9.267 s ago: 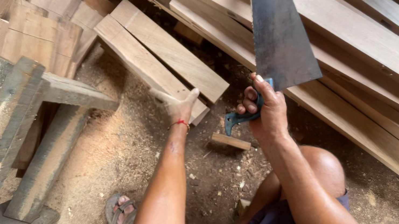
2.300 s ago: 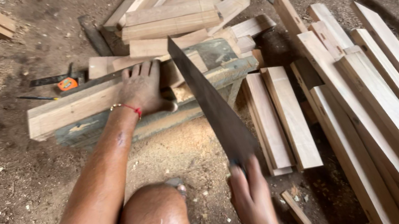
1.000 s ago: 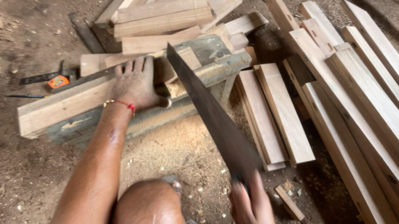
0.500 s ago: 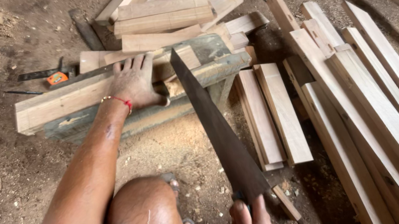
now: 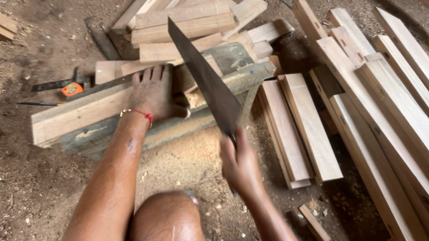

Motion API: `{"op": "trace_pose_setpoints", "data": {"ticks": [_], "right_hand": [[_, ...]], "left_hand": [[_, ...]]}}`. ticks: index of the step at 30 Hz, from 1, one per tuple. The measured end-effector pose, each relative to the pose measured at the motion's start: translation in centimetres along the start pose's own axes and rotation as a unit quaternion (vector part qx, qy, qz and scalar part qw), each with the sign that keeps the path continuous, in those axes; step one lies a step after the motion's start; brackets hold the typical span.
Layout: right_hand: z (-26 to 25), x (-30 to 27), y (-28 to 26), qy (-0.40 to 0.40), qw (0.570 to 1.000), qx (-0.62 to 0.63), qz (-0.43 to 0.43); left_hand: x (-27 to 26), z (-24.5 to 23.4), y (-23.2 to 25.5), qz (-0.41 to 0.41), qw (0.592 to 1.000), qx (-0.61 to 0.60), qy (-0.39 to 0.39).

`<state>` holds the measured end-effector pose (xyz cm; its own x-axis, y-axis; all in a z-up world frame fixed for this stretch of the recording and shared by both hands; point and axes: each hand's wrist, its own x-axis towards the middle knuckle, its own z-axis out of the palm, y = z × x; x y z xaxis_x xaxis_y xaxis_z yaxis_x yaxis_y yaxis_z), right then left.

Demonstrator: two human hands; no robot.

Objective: The person saws through a piece of wood held on a wooden bench by hand using a hand saw.

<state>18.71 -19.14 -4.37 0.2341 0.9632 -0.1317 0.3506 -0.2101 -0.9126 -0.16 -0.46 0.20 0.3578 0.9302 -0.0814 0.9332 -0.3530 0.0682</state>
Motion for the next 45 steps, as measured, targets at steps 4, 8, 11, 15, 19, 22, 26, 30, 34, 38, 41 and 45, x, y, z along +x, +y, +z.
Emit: {"op": "trace_pose_setpoints", "data": {"ticks": [4, 8, 11, 15, 19, 22, 26, 30, 34, 38, 41, 45], "right_hand": [[0.6, 1.7, -0.7, -0.011, 0.996, 0.073, -0.043], [-2.7, -9.9, 5.9, -0.018, 0.955, 0.293, 0.048], [-3.7, -15.7, 8.5, 0.144, 0.887, 0.357, 0.255], [-4.1, -14.0, 8.0, 0.048, 0.961, 0.235, 0.141], [-0.1, -0.1, 2.2, 0.005, 0.999, 0.044, -0.026], [1.6, 5.4, -0.9, -0.05, 0.986, 0.131, -0.092], [-0.5, -2.5, 5.3, -0.014, 0.996, 0.051, -0.076], [-3.8, -16.1, 12.1, 0.063, 0.929, 0.345, 0.122], [-3.1, -15.2, 10.9, 0.16, 0.904, 0.31, 0.247], [-1.0, -3.0, 3.3, -0.024, 0.995, 0.099, -0.001], [0.8, 2.6, -1.5, -0.032, 0.996, 0.082, 0.001], [0.1, -0.8, 2.3, -0.008, 0.999, 0.025, -0.035]], "left_hand": [[-0.5, -0.3, -0.3, 0.007, 1.0, 0.001, 0.019], [0.4, -0.2, -0.4, 0.005, 1.0, -0.021, -0.016], [0.5, 0.2, -0.5, 0.003, 0.999, -0.031, -0.029], [1.1, 0.0, 0.6, -0.006, 0.999, -0.025, -0.036], [0.1, -0.2, 0.0, -0.008, 1.0, -0.011, -0.015], [-0.2, -0.2, -0.1, 0.002, 1.0, -0.003, 0.001], [0.3, -0.3, -0.2, -0.004, 0.999, -0.016, -0.03], [0.3, -0.1, -0.2, 0.0, 0.999, -0.038, -0.021], [0.1, -0.4, -0.3, -0.007, 0.999, -0.036, -0.017], [0.0, -0.5, 0.3, -0.012, 0.999, -0.025, -0.019], [-0.1, -0.8, 0.2, -0.011, 1.0, -0.01, -0.026], [-0.2, -0.9, 0.1, -0.005, 0.999, -0.018, -0.036]]}}
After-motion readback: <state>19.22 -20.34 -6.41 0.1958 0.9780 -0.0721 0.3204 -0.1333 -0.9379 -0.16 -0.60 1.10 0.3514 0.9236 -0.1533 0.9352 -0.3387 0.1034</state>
